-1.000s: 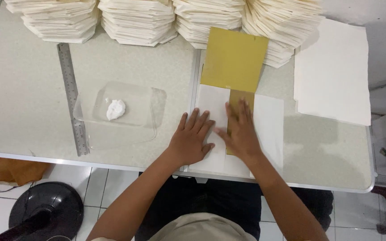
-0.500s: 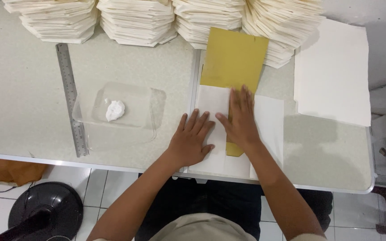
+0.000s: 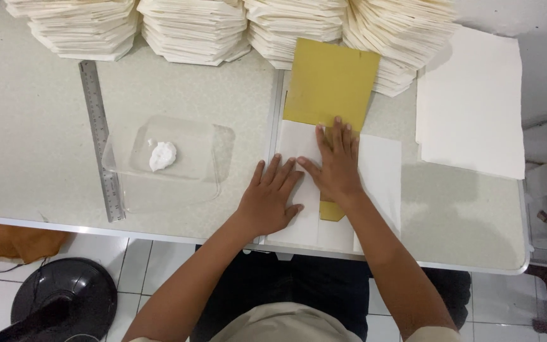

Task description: The person folds a white sheet of paper using a yellow cardboard template as a guide. They align the paper, fold the sides inward, then fold the bottom and top edges to create creases. The process is repeated with a second sheet, and the folded items are placed on a stack.

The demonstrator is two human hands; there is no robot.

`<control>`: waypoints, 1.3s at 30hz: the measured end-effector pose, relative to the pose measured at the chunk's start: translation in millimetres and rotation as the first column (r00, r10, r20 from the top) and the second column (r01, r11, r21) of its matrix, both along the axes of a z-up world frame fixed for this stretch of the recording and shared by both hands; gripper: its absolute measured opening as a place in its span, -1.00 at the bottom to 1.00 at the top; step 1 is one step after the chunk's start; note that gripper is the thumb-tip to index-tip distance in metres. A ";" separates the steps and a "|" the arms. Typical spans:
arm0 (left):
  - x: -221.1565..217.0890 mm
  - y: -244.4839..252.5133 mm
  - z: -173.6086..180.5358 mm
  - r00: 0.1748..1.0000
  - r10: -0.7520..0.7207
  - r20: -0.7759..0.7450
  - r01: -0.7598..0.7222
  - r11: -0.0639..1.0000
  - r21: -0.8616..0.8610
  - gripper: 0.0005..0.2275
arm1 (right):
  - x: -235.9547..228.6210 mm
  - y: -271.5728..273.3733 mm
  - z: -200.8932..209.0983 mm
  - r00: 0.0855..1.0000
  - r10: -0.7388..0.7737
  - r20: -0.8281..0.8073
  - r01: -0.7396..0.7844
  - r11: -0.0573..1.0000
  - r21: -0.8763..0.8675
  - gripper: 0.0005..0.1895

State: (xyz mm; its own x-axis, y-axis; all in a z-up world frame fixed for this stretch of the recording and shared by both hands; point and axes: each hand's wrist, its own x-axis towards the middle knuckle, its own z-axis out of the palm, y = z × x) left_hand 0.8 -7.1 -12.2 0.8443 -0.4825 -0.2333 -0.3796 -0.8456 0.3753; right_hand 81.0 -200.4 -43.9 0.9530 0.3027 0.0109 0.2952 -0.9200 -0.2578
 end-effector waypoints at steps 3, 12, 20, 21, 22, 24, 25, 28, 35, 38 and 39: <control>-0.4 0.0 2.9 1.000 0.005 0.014 -0.005 1.000 0.002 -0.41 | 11.0 -9.0 -3.9 1.000 0.002 -0.003 -0.002 0.992 0.126 -0.10; 0.2 2.3 -1.9 1.000 -0.005 0.006 0.005 1.000 -0.031 -0.41 | -33.7 -11.2 7.3 0.999 0.011 -0.043 -0.010 0.999 0.037 -0.21; -0.6 1.4 2.2 1.000 0.003 0.007 -0.003 1.000 -0.017 -0.41 | -0.4 -0.9 20.6 0.997 -0.073 -0.039 0.076 0.995 0.068 -0.17; -0.9 1.4 2.5 1.000 0.004 0.004 -0.004 1.000 -0.017 -0.41 | -1.6 -1.1 26.0 0.993 -0.092 -0.076 0.102 0.986 0.130 -0.17; -1.0 1.1 2.0 1.000 0.006 0.001 -0.005 1.000 -0.019 -0.41 | -7.3 -6.5 24.7 0.993 -0.091 -0.079 0.100 0.987 0.128 -0.17; -1.4 0.9 1.7 1.000 0.009 0.014 -0.009 1.000 -0.017 -0.42 | -19.7 -17.3 22.3 1.000 -0.024 -0.004 0.024 0.987 0.157 -0.26; -1.8 1.2 0.4 1.000 0.009 0.012 -0.009 1.000 -0.018 -0.42 | -28.3 -17.9 17.1 1.000 -0.025 -0.006 0.025 0.988 0.156 -0.26; -1.5 1.1 -0.8 1.000 0.007 0.021 -0.007 1.000 -0.026 -0.41 | -43.3 -18.2 6.8 1.000 0.010 0.010 -0.011 1.000 0.024 -0.28; -0.7 -0.6 1.0 1.000 0.008 0.006 -0.008 1.000 -0.007 -0.41 | -3.7 -4.5 3.3 0.999 -0.010 0.043 0.013 0.997 -0.072 -0.23; -1.2 0.1 3.9 1.000 0.012 0.013 -0.012 1.000 -0.009 -0.41 | 2.5 -4.8 12.1 0.999 -0.034 -0.005 0.034 0.999 0.019 -0.22; -1.2 -0.1 4.3 1.000 0.014 0.015 -0.014 1.000 -0.016 -0.42 | 2.2 -6.3 16.4 0.998 -0.044 -0.041 0.048 0.993 0.108 -0.21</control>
State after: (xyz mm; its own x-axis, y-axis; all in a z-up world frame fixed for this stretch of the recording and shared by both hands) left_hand -0.3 -7.2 -8.0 0.8545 -0.4741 -0.2124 -0.3736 -0.8449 0.3829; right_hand 83.2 -206.7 -27.5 0.9663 0.2574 0.0047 0.2411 -0.8983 -0.3673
